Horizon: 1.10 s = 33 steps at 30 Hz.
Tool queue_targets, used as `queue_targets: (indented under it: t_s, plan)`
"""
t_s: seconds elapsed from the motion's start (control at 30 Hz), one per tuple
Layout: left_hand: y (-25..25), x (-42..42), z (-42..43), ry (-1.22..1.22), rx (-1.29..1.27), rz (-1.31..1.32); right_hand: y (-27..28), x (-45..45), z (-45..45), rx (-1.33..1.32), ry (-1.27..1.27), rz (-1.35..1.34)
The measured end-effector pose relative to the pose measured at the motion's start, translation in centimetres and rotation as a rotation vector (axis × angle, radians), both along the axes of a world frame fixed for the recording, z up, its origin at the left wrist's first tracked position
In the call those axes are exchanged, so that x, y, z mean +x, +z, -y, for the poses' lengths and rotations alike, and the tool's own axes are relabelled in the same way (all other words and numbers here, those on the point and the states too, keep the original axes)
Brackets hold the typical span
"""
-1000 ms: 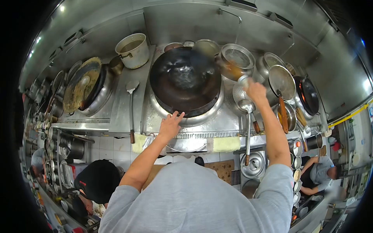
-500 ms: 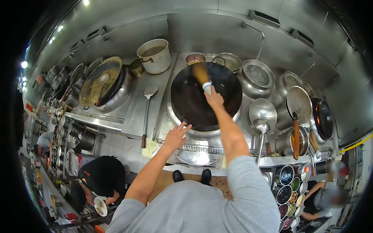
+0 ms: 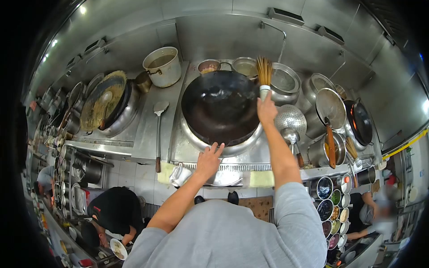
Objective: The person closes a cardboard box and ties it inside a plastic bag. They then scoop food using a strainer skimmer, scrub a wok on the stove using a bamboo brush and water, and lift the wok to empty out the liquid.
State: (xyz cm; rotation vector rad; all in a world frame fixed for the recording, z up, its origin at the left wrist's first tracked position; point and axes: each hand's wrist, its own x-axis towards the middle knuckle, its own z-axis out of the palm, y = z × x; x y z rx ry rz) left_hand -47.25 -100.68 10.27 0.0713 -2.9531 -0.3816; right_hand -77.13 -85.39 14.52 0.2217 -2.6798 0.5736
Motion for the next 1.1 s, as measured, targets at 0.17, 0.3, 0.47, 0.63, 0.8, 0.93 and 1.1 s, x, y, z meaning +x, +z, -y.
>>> queue_targets:
  t_s: [0.17, 0.3, 0.47, 0.63, 0.8, 0.93, 1.1]
  plan:
    - [-1.2, -1.3, 0.1, -0.009, -0.044, 0.065, -3.0, 7.0, 7.3, 0.378, 0.426, 0.457]
    - [-0.8, -1.7, 0.7, -0.012, -0.031, 0.126, 1.4, 10.1, 3.0, 0.173, 0.707, 0.856]
    - [-1.1, -1.7, 2.2, -0.045, -0.014, 0.089, 1.3, 3.5, -10.4, 0.027, 0.057, 0.357]
    - [-1.1, -0.4, 3.3, -0.060, -0.033, 0.045, 3.8, 11.3, -12.7, -1.108, 0.066, 0.176]
    - [-1.1, -0.6, 3.7, -0.084, -0.025, 0.103, -8.7, 16.1, -9.8, -1.180, -0.203, -0.224]
    - [-0.9, -0.4, 4.2, -0.112, 0.024, 0.111, -14.2, 19.3, -11.4, -0.771, -0.127, 0.993]
    - [-1.3, -0.4, 4.8, -0.149, 0.096, 0.086, -12.0, 21.5, -14.1, -0.672, -0.268, 0.845]
